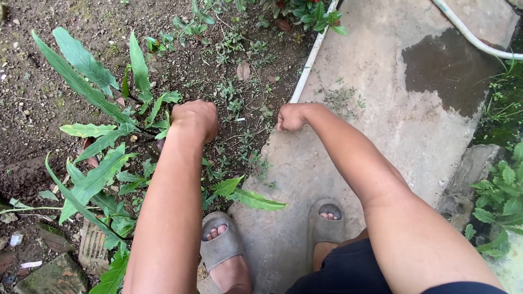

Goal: Pulling weeds out of the ground in an outdoor garden area.

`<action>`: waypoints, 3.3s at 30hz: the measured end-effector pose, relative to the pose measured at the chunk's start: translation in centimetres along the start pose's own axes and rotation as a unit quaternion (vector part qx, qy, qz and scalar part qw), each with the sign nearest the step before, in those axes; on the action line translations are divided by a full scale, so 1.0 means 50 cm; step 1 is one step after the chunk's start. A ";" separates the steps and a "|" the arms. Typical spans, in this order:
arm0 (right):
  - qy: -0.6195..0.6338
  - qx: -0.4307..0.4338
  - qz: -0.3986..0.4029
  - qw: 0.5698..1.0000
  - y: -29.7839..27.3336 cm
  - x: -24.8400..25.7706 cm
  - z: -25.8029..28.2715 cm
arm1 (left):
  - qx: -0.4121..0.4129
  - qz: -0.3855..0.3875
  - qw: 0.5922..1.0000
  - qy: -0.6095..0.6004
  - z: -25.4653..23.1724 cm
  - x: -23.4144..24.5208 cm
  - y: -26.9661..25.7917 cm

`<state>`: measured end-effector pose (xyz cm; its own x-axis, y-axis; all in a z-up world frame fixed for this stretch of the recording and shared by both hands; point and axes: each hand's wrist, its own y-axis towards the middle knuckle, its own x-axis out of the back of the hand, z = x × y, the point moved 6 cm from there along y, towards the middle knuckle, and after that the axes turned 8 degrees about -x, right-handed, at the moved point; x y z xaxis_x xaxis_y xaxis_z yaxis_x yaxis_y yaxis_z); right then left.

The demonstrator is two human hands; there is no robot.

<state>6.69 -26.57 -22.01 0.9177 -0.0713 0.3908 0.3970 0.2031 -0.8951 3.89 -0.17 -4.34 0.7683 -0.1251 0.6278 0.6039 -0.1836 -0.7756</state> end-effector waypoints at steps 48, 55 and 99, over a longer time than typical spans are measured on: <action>-0.252 0.180 -0.245 0.919 -0.086 -0.059 0.167 | 0.002 0.011 1.000 0.004 0.006 0.000 -0.023; -0.219 0.157 -0.149 0.951 -0.113 -0.073 0.198 | 0.011 0.021 1.000 0.006 0.002 0.000 -0.031; -0.273 0.249 -0.215 0.904 -0.100 -0.081 0.296 | 0.017 0.005 1.000 -0.010 0.025 -0.009 -0.037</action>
<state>0.77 -12.84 -15.96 0.4810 0.2168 0.8495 0.5347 0.6953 -0.4802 2.69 1.46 -3.25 0.7781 -0.1075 0.6189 0.6028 -0.1491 -0.7838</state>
